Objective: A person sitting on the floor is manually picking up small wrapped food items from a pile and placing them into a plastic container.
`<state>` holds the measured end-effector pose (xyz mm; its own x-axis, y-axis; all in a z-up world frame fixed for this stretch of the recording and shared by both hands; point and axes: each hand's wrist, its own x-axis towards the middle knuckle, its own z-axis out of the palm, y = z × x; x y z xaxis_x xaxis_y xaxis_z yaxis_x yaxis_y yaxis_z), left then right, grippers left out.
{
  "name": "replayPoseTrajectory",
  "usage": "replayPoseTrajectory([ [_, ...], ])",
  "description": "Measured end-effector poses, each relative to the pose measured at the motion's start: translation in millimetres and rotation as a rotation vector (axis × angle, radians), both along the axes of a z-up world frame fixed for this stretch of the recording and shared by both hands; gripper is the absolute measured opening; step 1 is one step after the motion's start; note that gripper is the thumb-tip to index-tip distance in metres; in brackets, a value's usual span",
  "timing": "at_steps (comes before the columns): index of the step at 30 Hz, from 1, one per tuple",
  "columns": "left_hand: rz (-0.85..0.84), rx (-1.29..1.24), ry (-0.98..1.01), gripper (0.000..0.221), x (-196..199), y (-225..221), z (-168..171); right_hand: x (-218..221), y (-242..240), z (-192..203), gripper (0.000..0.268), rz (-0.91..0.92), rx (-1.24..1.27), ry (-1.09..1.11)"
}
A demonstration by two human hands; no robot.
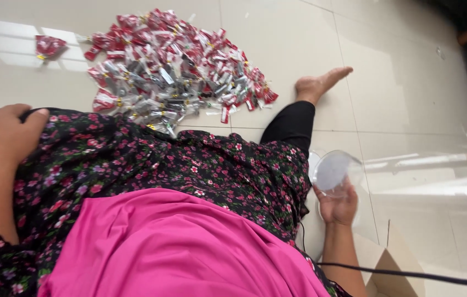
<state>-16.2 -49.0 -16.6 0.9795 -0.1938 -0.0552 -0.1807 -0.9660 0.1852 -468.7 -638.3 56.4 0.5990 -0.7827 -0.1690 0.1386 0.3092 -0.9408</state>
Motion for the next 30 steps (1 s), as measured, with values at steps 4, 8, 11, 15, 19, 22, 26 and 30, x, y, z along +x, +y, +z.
replayPoseTrajectory([
  [4,0.062,0.085,0.108,0.056,-23,-33,66,39,9,32,0.089,0.146,0.102,-0.274],
  [8,-0.328,0.132,0.183,0.052,-87,-105,169,110,33,13,0.079,0.341,0.213,-0.297],
  [11,-0.454,-0.192,0.749,0.056,-130,-155,105,172,69,-8,0.073,0.584,0.235,-0.249],
  [15,-0.711,-0.266,0.859,0.034,-118,-143,105,236,99,-49,0.081,0.983,0.185,-0.271],
  [19,-0.713,-0.149,0.768,0.034,-96,-73,166,254,100,-63,0.077,1.025,0.191,-0.215],
  [22,-0.445,0.380,0.667,0.034,-83,-9,150,260,90,-62,0.083,1.093,0.115,-0.125],
  [26,-0.195,0.250,0.367,0.056,-84,-16,192,265,81,-80,0.082,1.079,0.099,-0.024],
  [30,-0.127,-0.950,0.474,0.063,-77,-115,150,286,88,-108,0.079,1.048,-0.052,0.008],
])
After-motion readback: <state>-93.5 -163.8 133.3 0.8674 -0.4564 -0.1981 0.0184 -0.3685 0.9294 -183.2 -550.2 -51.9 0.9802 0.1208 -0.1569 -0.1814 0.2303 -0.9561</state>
